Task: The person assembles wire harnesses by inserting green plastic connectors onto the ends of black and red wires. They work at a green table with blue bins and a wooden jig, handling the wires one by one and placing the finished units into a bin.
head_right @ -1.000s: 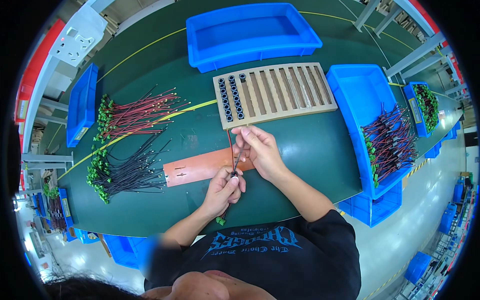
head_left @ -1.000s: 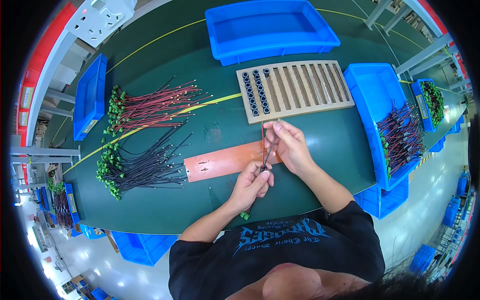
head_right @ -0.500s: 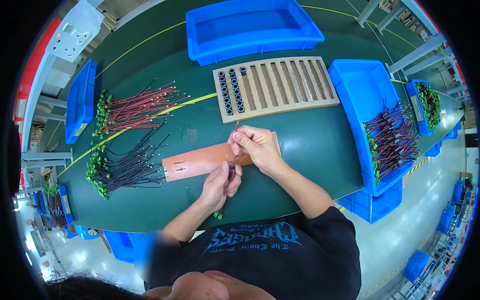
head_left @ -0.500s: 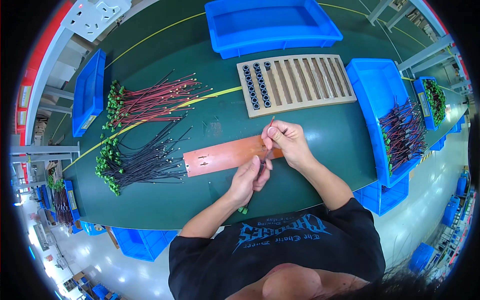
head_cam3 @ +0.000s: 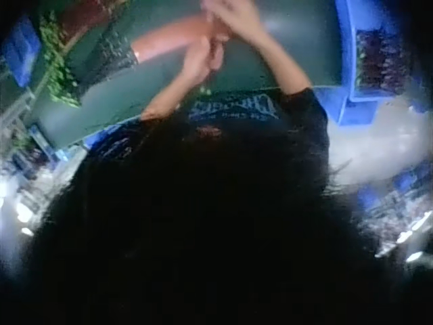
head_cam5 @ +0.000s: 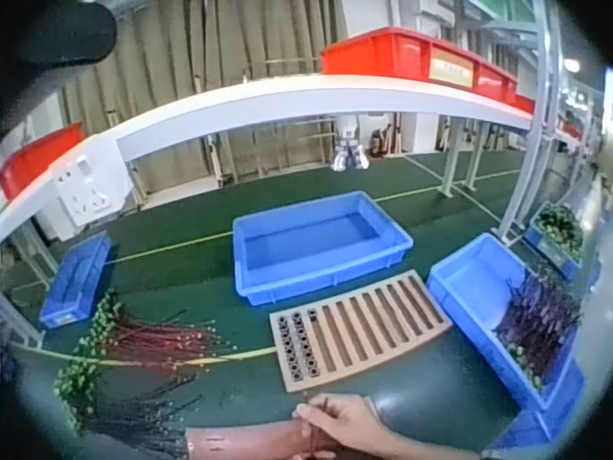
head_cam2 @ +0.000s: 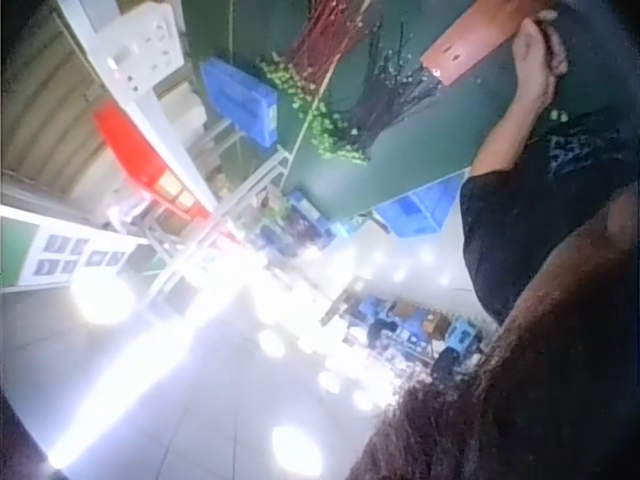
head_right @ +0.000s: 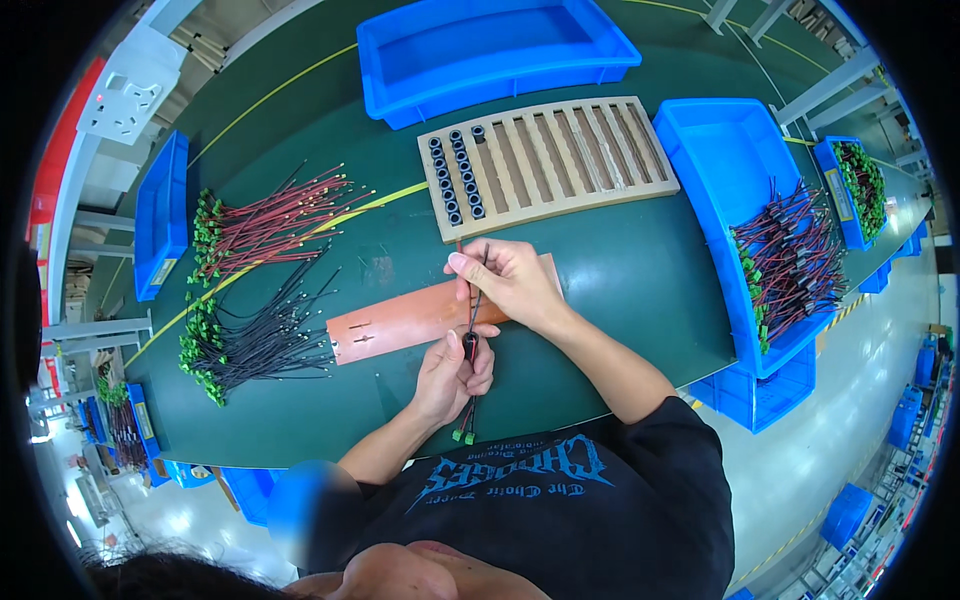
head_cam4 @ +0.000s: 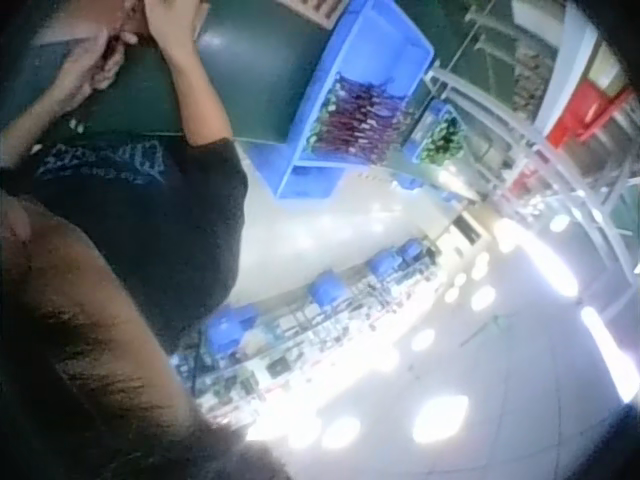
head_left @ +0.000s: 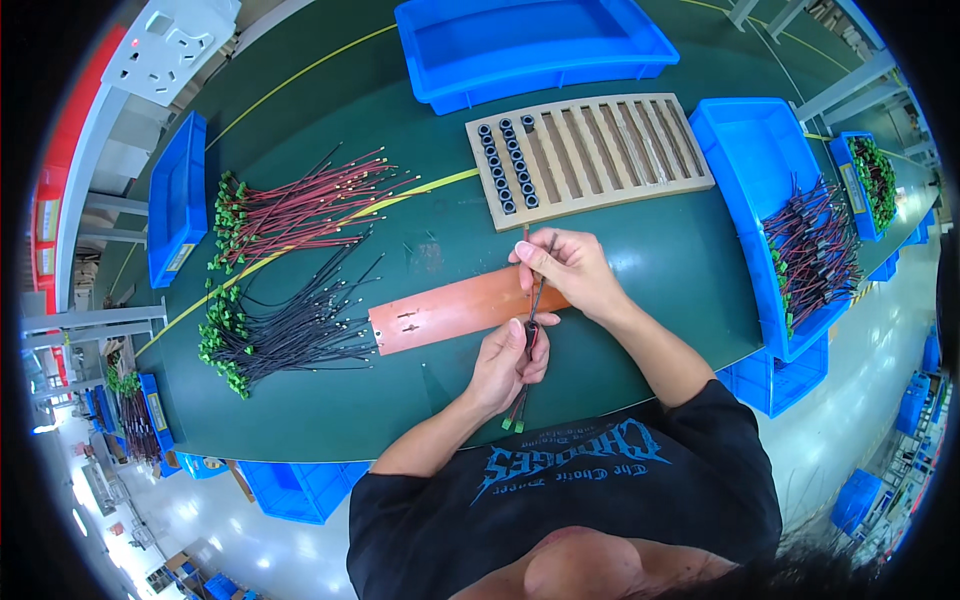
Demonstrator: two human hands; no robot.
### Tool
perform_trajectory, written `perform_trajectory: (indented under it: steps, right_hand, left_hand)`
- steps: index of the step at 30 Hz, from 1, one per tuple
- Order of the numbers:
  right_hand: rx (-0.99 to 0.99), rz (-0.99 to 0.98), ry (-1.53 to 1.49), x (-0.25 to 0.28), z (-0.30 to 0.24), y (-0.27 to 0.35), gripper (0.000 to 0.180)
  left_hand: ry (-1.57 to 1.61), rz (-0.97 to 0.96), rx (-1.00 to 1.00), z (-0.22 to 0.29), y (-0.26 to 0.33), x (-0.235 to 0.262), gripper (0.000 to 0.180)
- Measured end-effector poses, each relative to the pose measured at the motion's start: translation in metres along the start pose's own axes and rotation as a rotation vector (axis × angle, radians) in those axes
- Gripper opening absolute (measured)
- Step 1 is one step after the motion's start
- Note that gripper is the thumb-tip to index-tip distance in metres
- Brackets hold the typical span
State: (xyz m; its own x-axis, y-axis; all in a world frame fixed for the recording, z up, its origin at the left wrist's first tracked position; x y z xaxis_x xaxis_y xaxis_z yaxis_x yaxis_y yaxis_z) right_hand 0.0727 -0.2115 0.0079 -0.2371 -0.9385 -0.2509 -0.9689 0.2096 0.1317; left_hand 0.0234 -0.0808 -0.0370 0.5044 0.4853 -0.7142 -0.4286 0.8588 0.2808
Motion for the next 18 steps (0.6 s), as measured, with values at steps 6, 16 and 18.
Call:
perform_trajectory:
  steps: [6,16,18]
  right_hand:
    - [-0.098,-0.114,-0.083,0.0023,0.0032,0.0063,0.025]
    - [-0.158,-0.187,-0.445,-0.0003,0.0111,0.0079,0.031]
    - [-0.153,-0.192,-0.433,-0.0012,0.0120,0.0078,0.031]
  left_hand:
    - [-0.015,-0.013,-0.019,0.0047,0.0010,0.0012,0.047]
    - [-0.005,-0.066,-0.022,0.0018,0.0022,0.0023,0.044]
    - [-0.003,-0.070,-0.019,0.0018,0.0024,0.0013,0.043]
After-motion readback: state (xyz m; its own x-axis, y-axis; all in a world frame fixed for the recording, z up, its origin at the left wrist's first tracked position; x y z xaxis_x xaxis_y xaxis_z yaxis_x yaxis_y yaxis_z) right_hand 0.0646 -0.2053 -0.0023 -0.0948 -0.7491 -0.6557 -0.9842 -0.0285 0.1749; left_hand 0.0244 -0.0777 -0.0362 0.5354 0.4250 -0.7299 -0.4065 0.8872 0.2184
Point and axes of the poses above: each hand's wrist, its own y-axis away from the middle knuckle, its own x-axis out of the back of the hand, z = x × y, the point moved 9 cm from there along -y, towards the middle knuckle, and after that the axes turned 1 degree about -y, right-handed, at the moved point
